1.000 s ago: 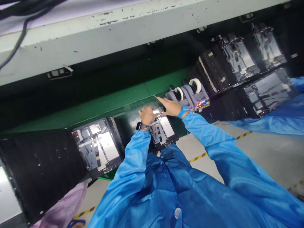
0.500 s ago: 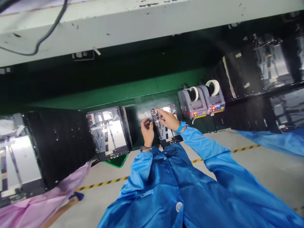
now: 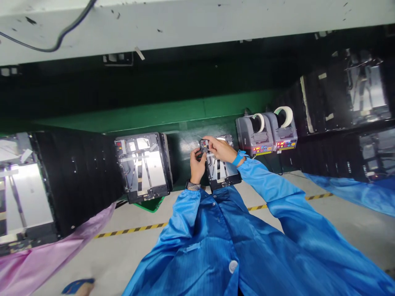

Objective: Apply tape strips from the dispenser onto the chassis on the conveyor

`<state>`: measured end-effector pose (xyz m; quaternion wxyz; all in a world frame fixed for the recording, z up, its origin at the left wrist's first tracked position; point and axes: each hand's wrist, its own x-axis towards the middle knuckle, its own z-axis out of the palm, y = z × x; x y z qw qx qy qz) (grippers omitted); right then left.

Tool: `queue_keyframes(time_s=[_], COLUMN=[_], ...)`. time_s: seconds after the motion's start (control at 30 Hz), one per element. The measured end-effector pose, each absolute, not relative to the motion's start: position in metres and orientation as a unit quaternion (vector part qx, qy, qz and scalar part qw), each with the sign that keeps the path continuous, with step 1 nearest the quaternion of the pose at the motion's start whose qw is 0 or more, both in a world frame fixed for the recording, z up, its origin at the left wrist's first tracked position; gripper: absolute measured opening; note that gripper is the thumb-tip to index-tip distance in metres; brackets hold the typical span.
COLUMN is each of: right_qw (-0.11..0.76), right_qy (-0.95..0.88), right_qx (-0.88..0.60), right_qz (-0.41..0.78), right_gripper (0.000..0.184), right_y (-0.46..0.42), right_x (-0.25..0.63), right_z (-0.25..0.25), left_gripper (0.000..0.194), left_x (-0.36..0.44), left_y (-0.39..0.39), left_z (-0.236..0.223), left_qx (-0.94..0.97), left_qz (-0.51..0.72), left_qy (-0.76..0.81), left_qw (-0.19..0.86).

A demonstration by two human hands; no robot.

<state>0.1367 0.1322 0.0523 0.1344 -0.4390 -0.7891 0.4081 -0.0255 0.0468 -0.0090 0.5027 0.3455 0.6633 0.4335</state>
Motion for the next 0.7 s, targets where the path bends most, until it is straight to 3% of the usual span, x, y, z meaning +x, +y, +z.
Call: queue_keyframes(time_s=[0.3,0.5,0.6,0.7], right_qw=[0.153,0.117,0.167,0.284], right_qy=[-0.814,-0.798,-0.770,-0.659], right_qx=[-0.406,-0.436,-0.458,-0.500], right_qz=[0.385,0.398,0.412,0.485], right_gripper=[0.063,0.062,0.060,0.054], right_y=[0.146,0.143,0.133,0.111], right_x=[0.124,0.131,0.133,0.132], right_z=[0.045,0.045,0.052,0.060], left_gripper=[0.037,0.031,0.031,0.031], left_x=[-0.026,-0.019,-0.019,-0.022], left_y=[0.053,0.058,0.060,0.062], left_z=[-0.004,-0.004,-0.007,-0.009], left_qx=[0.342,0.339,0.339,0.333], left_qz=[0.428,0.423,0.421,0.421], left_qy=[0.667,0.692,0.694,0.692], left_qw=[0.506,0.477,0.476,0.483])
